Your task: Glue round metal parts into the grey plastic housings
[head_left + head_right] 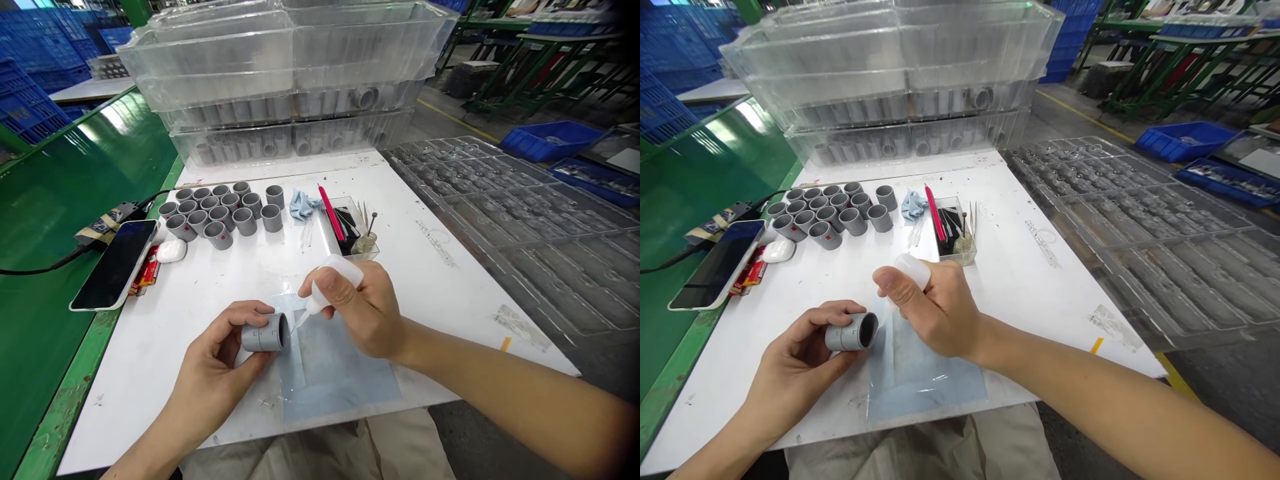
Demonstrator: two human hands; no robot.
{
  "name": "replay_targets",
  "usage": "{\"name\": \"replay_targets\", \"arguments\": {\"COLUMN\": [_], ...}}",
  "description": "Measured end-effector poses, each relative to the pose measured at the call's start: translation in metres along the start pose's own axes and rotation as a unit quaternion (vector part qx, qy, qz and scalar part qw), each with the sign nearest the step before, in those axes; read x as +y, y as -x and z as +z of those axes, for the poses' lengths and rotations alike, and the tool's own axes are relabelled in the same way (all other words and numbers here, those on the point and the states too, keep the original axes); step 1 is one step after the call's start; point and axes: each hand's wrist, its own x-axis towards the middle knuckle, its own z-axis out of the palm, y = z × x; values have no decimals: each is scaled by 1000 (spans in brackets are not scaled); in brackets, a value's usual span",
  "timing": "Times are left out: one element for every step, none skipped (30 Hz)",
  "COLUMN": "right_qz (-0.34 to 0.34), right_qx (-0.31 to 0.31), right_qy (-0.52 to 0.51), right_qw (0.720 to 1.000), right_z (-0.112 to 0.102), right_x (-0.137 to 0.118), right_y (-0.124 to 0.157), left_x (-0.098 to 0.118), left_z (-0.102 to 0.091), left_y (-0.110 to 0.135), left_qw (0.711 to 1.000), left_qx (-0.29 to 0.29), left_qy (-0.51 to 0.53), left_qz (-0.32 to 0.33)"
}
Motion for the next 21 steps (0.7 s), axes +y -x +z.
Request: {"name": "replay_targets", "arguments": {"right_qz": [-2, -4, -6, -7, -7, -6, -4, -2, 1, 6, 11, 15, 19, 22, 24, 22, 20, 16, 12, 8, 5], "right_qx": [-1, -3, -7, -11, -14, -16, -16, -14, -11, -8, -6, -2, 1, 3, 6, 9, 12, 15, 17, 20, 21], "right_qy": [2, 3, 4, 5, 7, 10, 15, 20, 25, 29, 31, 33, 34, 36, 37, 38, 38, 38, 38, 38, 38], "right_qw": [1000, 1000, 1000, 1000, 1000, 1000, 1000, 1000, 1000, 1000, 999, 999, 999, 999, 999, 999, 999, 999, 999, 999, 999], "right_z": [0, 0, 1, 1, 1, 1, 1, 1, 1, 1, 0, 0, 0, 0, -1, -1, -1, -1, -2, -2, -2], "right_x": [0, 1, 1, 2, 2, 2, 3, 3, 4, 4, 5, 5, 6, 7, 7, 7, 7, 8, 8, 8, 8], "right_y": [0, 0, 0, 0, 0, 0, 0, 0, 0, 0, 0, -1, -1, -1, -1, -1, -2, -2, -2, -2, -2], "left_x": [0, 0, 0, 1, 1, 1, 2, 3, 3, 4, 4, 5, 5, 5, 5, 5, 5, 5, 5, 4, 4], "left_z": [0, 0, 0, 0, 0, 1, 1, 1, 1, 1, 1, 1, 2, 2, 2, 2, 2, 2, 2, 2, 2], "left_y": [0, 0, 0, 1, 1, 1, 0, 0, 0, 0, 0, 0, 0, 0, 0, 0, 0, 0, 0, 0, 0], "left_qw": [1000, 1000, 1000, 1000, 1000, 1000, 1000, 1000, 1000, 1000, 1000, 1000, 1000, 1000, 1000, 1000, 1000, 999, 999, 999, 999], "left_qx": [-1, -1, -2, 0, 2, 4, 5, 6, 7, 8, 9, 11, 12, 12, 11, 11, 10, 10, 12, 14, 16], "left_qy": [-1, -1, -1, 0, 1, 2, 3, 3, 1, -1, -3, -5, -5, -4, -3, -2, -1, 0, 2, 4, 6], "left_qz": [-1, -2, -4, -6, -8, -11, -13, -16, -20, -23, -23, -22, -21, -21, -22, -24, -28, -32, -34, -36, -38]}}
